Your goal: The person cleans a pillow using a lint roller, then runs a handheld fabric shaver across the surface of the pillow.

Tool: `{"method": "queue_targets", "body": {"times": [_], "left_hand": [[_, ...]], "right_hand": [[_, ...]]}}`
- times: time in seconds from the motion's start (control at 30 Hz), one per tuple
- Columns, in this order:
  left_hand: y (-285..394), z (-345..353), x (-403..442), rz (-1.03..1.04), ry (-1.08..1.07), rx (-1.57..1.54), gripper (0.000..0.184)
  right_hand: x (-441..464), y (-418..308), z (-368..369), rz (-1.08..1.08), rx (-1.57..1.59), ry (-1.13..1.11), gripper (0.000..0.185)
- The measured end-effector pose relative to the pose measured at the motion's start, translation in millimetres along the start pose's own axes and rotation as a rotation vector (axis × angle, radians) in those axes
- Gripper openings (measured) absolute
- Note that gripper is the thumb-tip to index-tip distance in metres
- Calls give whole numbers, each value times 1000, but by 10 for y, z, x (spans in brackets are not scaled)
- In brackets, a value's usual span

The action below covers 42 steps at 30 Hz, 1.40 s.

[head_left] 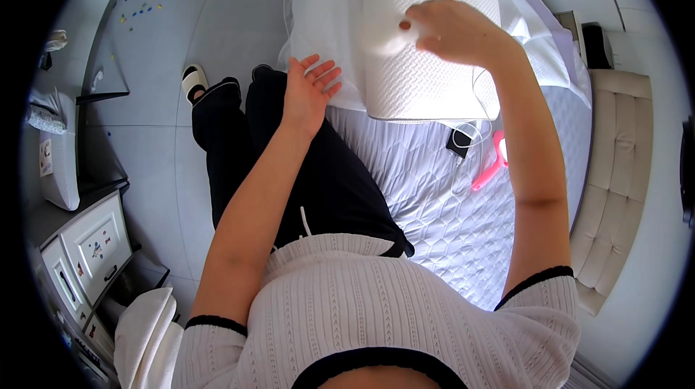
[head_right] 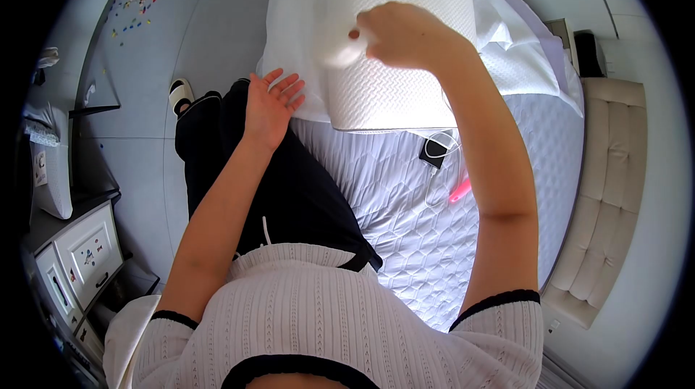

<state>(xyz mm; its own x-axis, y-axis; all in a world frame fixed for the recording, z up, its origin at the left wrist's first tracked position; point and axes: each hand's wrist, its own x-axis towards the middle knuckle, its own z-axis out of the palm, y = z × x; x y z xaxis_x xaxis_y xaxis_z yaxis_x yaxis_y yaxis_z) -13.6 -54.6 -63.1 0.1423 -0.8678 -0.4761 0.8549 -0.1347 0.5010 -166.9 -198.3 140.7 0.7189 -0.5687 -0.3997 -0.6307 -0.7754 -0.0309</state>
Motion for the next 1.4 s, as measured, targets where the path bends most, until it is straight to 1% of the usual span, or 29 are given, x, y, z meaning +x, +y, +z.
{"method": "queue_targets", "body": {"times": [0.03, 0.1, 0.17, 0.3, 0.33, 0.37, 0.43, 0.47, 0.5, 0.57, 0.7, 0.77, 0.8, 0.83, 0.9, 0.93, 0.97, 1.03, 1.07, 1.13, 1.17, 1.23, 1.27, 1.37, 1.4], "left_hand": [[4, 1, 8, 1, 0, -1, 65], [7, 6, 8, 4, -5, -1, 65], [7, 4, 3, 7, -8, -3, 65], [5, 23, -1, -1, 4, -5, 64], [6, 23, 5, -2, 7, -6, 64], [13, 24, 14, 5, 8, -7, 64], [5, 15, 8, -7, 11, -8, 63], [5, 8, 8, -6, 10, -7, 63], [8, 11, 12, -8, 9, -12, 63], [9, 11, 6, -10, 8, -18, 62], [20, 18, -1, -10, 11, -15, 63], [8, 8, 7, -13, 5, -25, 64], [6, 11, 13, -12, 5, -21, 64], [5, 14, 17, -10, 4, -17, 64], [12, 19, 14, -19, 1, -21, 64], [21, 23, 10, -26, -3, -18, 65], [30, 30, 7, -27, -1, -19, 65], [36, 30, 4, -32, -6, -14, 65], [38, 28, -2, -33, -5, -14, 65], [33, 15, -6, -24, -11, -38, 65], [34, 14, -4, -19, -9, -44, 65], [32, 13, -2, -29, -8, -47, 66], [28, 13, 3, -27, -5, -49, 66], [34, 24, 7, -38, -4, -47, 65], [37, 24, 0, -39, -4, -35, 64]], "right_hand": [[-22, 22, 13, 50, 13, 128, 34], [-20, 20, 11, 41, 68, 176, 44], [-49, -89, 42, 32, 175, 76, 50], [-107, -284, 33, -145, 163, -321, 51], [-105, -332, -4, -110, 163, -368, 52], [-67, -308, -9, -115, 159, -365, 52], [36, -186, 8, -60, 100, -205, 50], [146, -83, 38, -51, 76, -103, 45], [212, -45, 0, 12, 56, 10, 40], [335, -17, -50, 102, -26, 147, 35], [422, -95, -40, 47, -51, 138, 37], [373, -170, -75, -175, 48, -225, 43], [372, -185, -23, -183, 32, -293, 49], [372, -181, -17, -183, 30, -298, 49], [377, -188, -27, -82, 62, -243, 48], [431, -114, -25, -112, 60, -130, 46], [491, -56, -79, -43, 25, -78, 42], [607, 56, -138, 76, 25, 94, 39], [650, 84, -123, 75, 27, 93, 39], [714, 70, -105, 131, -12, 192, 38], [731, 61, -93, 125, -17, 191, 38], [700, -47, -86, -75, -74, -40, 40], [644, -88, -87, -130, -16, -121, 41], [713, -50, 16, -95, -39, -125, 39], [751, -42, 5, -83, -70, -62, 38]]}}
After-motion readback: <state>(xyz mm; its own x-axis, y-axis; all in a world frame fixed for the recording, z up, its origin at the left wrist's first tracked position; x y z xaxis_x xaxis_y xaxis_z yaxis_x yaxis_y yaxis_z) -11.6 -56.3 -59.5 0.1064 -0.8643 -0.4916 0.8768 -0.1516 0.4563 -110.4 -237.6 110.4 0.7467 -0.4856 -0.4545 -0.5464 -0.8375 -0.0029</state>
